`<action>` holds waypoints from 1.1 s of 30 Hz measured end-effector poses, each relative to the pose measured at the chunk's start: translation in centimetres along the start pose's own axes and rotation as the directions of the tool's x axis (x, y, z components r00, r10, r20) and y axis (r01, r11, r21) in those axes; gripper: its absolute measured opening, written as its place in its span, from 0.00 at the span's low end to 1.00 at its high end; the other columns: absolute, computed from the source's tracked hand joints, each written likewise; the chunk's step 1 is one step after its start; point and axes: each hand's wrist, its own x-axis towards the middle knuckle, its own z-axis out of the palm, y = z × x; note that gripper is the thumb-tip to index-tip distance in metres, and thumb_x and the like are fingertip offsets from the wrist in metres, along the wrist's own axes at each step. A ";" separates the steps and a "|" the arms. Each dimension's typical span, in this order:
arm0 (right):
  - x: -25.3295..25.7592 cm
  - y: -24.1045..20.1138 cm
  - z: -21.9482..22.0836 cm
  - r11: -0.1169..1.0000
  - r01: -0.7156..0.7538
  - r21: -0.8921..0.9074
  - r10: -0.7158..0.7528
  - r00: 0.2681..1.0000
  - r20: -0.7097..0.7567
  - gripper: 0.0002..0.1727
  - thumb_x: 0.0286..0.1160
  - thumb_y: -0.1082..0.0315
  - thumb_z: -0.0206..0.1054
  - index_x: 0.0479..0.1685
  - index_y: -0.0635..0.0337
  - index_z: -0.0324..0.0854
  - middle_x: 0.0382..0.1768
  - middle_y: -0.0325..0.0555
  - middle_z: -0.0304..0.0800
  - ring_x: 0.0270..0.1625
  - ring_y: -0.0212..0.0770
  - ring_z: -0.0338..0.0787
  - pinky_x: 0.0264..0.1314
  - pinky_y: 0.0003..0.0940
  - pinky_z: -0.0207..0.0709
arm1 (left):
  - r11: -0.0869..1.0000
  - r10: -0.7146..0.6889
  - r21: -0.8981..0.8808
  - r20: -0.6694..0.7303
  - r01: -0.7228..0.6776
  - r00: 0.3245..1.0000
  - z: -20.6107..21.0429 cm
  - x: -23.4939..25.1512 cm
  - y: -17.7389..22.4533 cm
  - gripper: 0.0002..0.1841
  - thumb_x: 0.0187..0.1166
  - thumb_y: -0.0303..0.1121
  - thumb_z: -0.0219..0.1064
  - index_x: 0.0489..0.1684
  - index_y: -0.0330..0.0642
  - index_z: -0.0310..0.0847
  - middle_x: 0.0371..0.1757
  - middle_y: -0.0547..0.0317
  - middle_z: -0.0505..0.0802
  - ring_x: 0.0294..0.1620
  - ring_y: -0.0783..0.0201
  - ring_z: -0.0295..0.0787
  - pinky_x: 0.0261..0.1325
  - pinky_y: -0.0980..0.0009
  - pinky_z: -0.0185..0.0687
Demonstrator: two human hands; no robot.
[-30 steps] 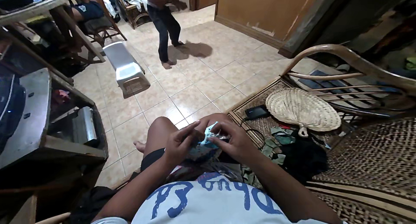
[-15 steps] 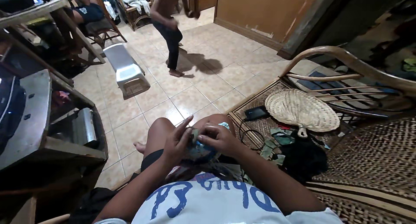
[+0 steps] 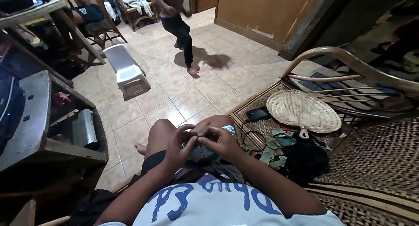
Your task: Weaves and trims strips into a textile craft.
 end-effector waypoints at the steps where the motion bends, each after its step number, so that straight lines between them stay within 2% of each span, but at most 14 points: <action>1: -0.1 -0.1 0.1 1.000 -0.022 0.020 0.022 1.000 -0.019 0.07 0.72 0.67 0.73 0.40 0.62 0.86 0.38 0.36 0.88 0.40 0.20 0.86 0.48 0.17 0.82 | 1.000 -0.009 -0.003 -0.013 0.009 1.000 0.0 0.0 0.0 0.15 0.79 0.23 0.65 0.60 0.28 0.73 0.43 0.61 0.93 0.43 0.76 0.91 0.53 0.76 0.89; 4: -0.4 -0.3 0.4 0.994 -0.029 0.110 0.036 0.998 -0.061 0.05 0.71 0.70 0.72 0.41 0.61 0.85 0.39 0.36 0.88 0.40 0.21 0.87 0.47 0.19 0.84 | 1.000 -0.027 -0.016 -0.037 0.027 0.999 0.1 0.1 -0.3 0.09 0.78 0.24 0.67 0.49 0.32 0.75 0.39 0.64 0.90 0.38 0.76 0.89 0.47 0.77 0.88; 6: -0.4 0.3 0.5 0.990 0.023 0.137 -0.011 0.997 -0.082 0.05 0.69 0.71 0.73 0.40 0.61 0.86 0.40 0.36 0.88 0.41 0.21 0.87 0.48 0.19 0.84 | 0.998 -0.056 -0.035 -0.030 0.054 0.998 0.0 0.2 -0.2 0.05 0.77 0.24 0.68 0.44 0.34 0.79 0.36 0.65 0.91 0.35 0.78 0.88 0.43 0.79 0.87; 8: -0.3 0.9 0.5 0.986 0.131 0.107 -0.120 0.987 -0.103 0.05 0.68 0.70 0.74 0.38 0.60 0.88 0.43 0.35 0.90 0.47 0.23 0.87 0.53 0.22 0.83 | 0.993 -0.101 -0.069 0.000 0.100 0.995 -0.2 0.4 0.2 0.04 0.78 0.23 0.67 0.44 0.34 0.82 0.37 0.65 0.92 0.36 0.77 0.89 0.45 0.79 0.88; 10: 0.0 1.1 0.2 0.972 0.233 0.027 -0.230 0.969 -0.094 0.04 0.67 0.69 0.75 0.37 0.58 0.89 0.48 0.35 0.92 0.58 0.25 0.86 0.65 0.28 0.80 | 0.988 -0.131 -0.078 0.032 0.133 0.991 -0.3 0.4 0.4 0.04 0.79 0.23 0.66 0.45 0.33 0.83 0.39 0.66 0.93 0.38 0.78 0.90 0.47 0.79 0.88; 13: 0.4 1.0 -0.1 0.943 0.324 -0.079 -0.330 0.941 -0.078 0.06 0.68 0.66 0.77 0.36 0.59 0.90 0.49 0.39 0.94 0.63 0.29 0.86 0.72 0.33 0.76 | 0.985 -0.153 -0.069 0.070 0.158 0.986 -0.3 0.4 0.7 0.07 0.81 0.23 0.62 0.47 0.31 0.85 0.41 0.66 0.93 0.41 0.80 0.89 0.51 0.79 0.87; 15: 0.5 0.7 -0.2 0.933 0.337 -0.122 -0.347 0.936 -0.065 0.07 0.68 0.65 0.76 0.36 0.60 0.91 0.51 0.42 0.93 0.64 0.33 0.86 0.72 0.35 0.77 | 0.983 -0.140 -0.104 0.097 0.150 0.985 -0.4 0.2 0.7 0.10 0.78 0.24 0.61 0.49 0.31 0.85 0.43 0.68 0.93 0.44 0.81 0.88 0.54 0.79 0.85; 18: 0.7 0.1 -0.2 0.922 0.349 -0.166 -0.360 0.932 -0.038 0.07 0.69 0.66 0.76 0.37 0.60 0.92 0.54 0.44 0.92 0.65 0.33 0.85 0.69 0.32 0.77 | 0.988 -0.077 -0.123 0.144 0.095 0.987 -0.5 0.0 0.0 0.15 0.71 0.28 0.68 0.52 0.28 0.83 0.45 0.67 0.92 0.44 0.80 0.88 0.53 0.78 0.86; 21: 1.0 -0.2 -0.2 0.886 0.397 -0.237 -0.408 0.913 0.004 0.09 0.73 0.64 0.72 0.42 0.61 0.90 0.52 0.45 0.93 0.62 0.35 0.87 0.68 0.34 0.78 | 0.987 -0.053 -0.142 0.114 0.069 0.992 0.0 0.1 -0.2 0.08 0.72 0.23 0.70 0.46 0.32 0.86 0.41 0.67 0.94 0.42 0.78 0.90 0.52 0.75 0.89; 23: 1.1 -0.5 -0.5 0.900 0.340 -0.274 -0.333 0.940 0.073 0.14 0.80 0.59 0.68 0.50 0.61 0.86 0.49 0.42 0.92 0.56 0.34 0.87 0.65 0.36 0.77 | 0.984 -0.042 -0.171 0.086 0.056 0.995 0.2 0.0 -0.4 0.04 0.75 0.23 0.69 0.42 0.34 0.87 0.38 0.68 0.94 0.40 0.78 0.90 0.51 0.76 0.88; 25: 1.3 -0.8 -1.1 0.948 0.218 -0.230 -0.177 0.967 0.183 0.18 0.82 0.55 0.65 0.56 0.61 0.83 0.46 0.40 0.91 0.51 0.31 0.87 0.62 0.36 0.78 | 0.979 -0.044 -0.196 0.070 0.057 0.997 0.2 -0.1 -0.4 0.04 0.76 0.22 0.68 0.43 0.36 0.86 0.39 0.69 0.94 0.40 0.78 0.90 0.51 0.76 0.88; 28: 1.6 -1.1 -1.9 0.995 0.039 -0.091 -0.014 0.964 0.266 0.17 0.79 0.59 0.70 0.57 0.62 0.83 0.45 0.38 0.89 0.46 0.23 0.87 0.55 0.23 0.83 | 0.973 -0.039 -0.226 0.062 0.052 0.997 0.3 -0.1 -0.4 0.05 0.78 0.23 0.68 0.46 0.35 0.85 0.41 0.67 0.94 0.42 0.77 0.90 0.52 0.75 0.88; 33: 1.7 -0.8 -2.6 0.999 -0.038 0.019 0.032 0.962 0.270 0.14 0.71 0.68 0.75 0.53 0.63 0.85 0.44 0.37 0.90 0.43 0.23 0.87 0.51 0.20 0.83 | 0.976 -0.053 -0.210 0.042 0.060 0.998 0.6 -0.1 -0.1 0.06 0.77 0.21 0.65 0.47 0.35 0.83 0.43 0.68 0.93 0.43 0.78 0.89 0.52 0.76 0.87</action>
